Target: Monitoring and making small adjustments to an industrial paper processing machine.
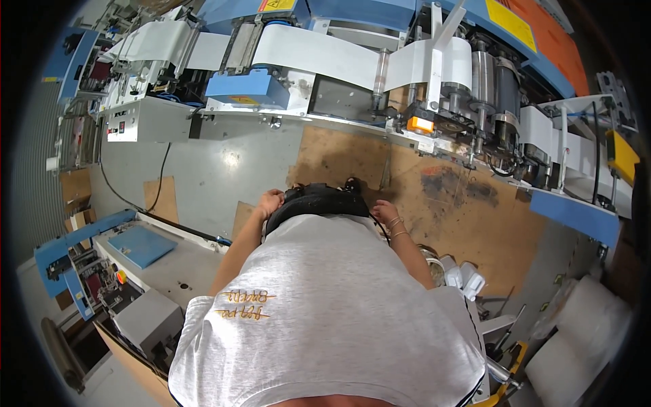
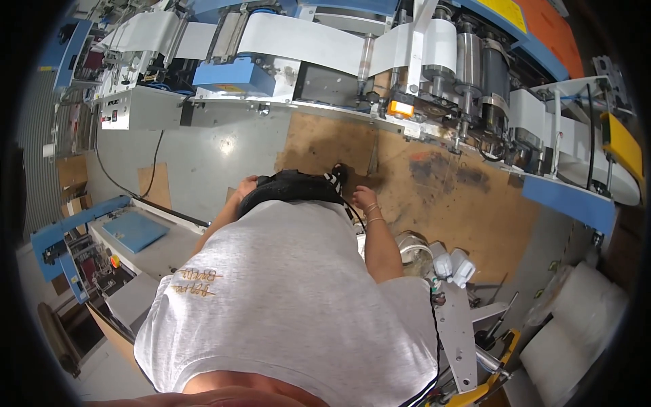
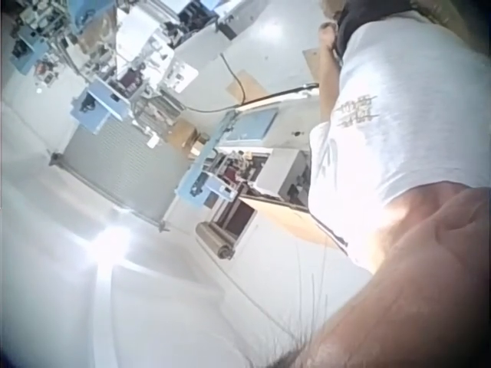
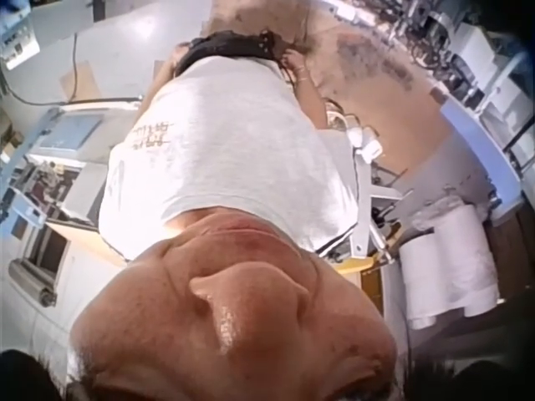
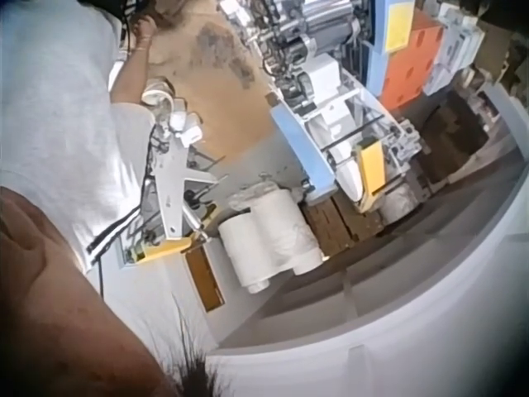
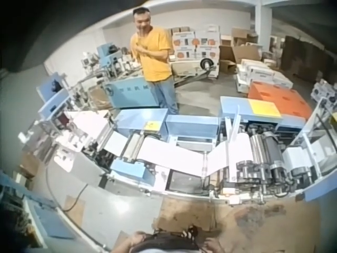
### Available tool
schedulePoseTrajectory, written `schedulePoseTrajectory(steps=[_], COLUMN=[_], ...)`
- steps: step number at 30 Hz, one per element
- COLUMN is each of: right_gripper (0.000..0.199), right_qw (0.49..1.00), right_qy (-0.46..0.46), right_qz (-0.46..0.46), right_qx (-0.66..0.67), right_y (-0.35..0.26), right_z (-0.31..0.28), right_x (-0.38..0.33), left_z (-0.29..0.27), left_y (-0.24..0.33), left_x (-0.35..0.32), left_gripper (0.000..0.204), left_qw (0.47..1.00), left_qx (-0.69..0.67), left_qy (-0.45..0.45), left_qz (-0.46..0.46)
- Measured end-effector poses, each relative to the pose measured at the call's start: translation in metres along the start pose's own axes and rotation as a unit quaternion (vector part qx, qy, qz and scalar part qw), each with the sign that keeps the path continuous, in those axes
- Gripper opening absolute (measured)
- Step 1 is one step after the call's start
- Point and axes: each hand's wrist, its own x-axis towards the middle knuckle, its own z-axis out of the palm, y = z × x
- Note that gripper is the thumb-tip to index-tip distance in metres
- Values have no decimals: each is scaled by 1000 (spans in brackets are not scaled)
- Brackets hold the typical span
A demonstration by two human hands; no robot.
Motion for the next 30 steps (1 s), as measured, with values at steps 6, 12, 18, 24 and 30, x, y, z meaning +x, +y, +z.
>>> schedulePoseTrajectory(steps=[6, 12, 18, 24, 30], right_gripper=[28, 30, 33, 34, 33], right_qw=[1000, 1000, 999, 999, 999], right_qy=[3, 8, 12, 25, 25], right_qz=[8, 9, -2, -7, -30], right_qx=[19, -5, -30, -21, 3], right_y=[0, -9, -2, -2, -2], right_z=[0, 6, 6, 17, 38], right_x=[3, -6, 0, -7, -13], left_z=[-2, -6, -10, -18, -27], left_y=[-7, -14, -23, -22, -35], left_x=[5, 8, 15, 16, 27], left_gripper=[23, 30, 30, 28, 27], left_qw=[1000, 997, 996, 998, 997], left_qx=[22, 71, 77, 62, 53], left_qy=[-4, -9, -5, -14, -30], left_qz=[12, 33, 36, 26, 37])
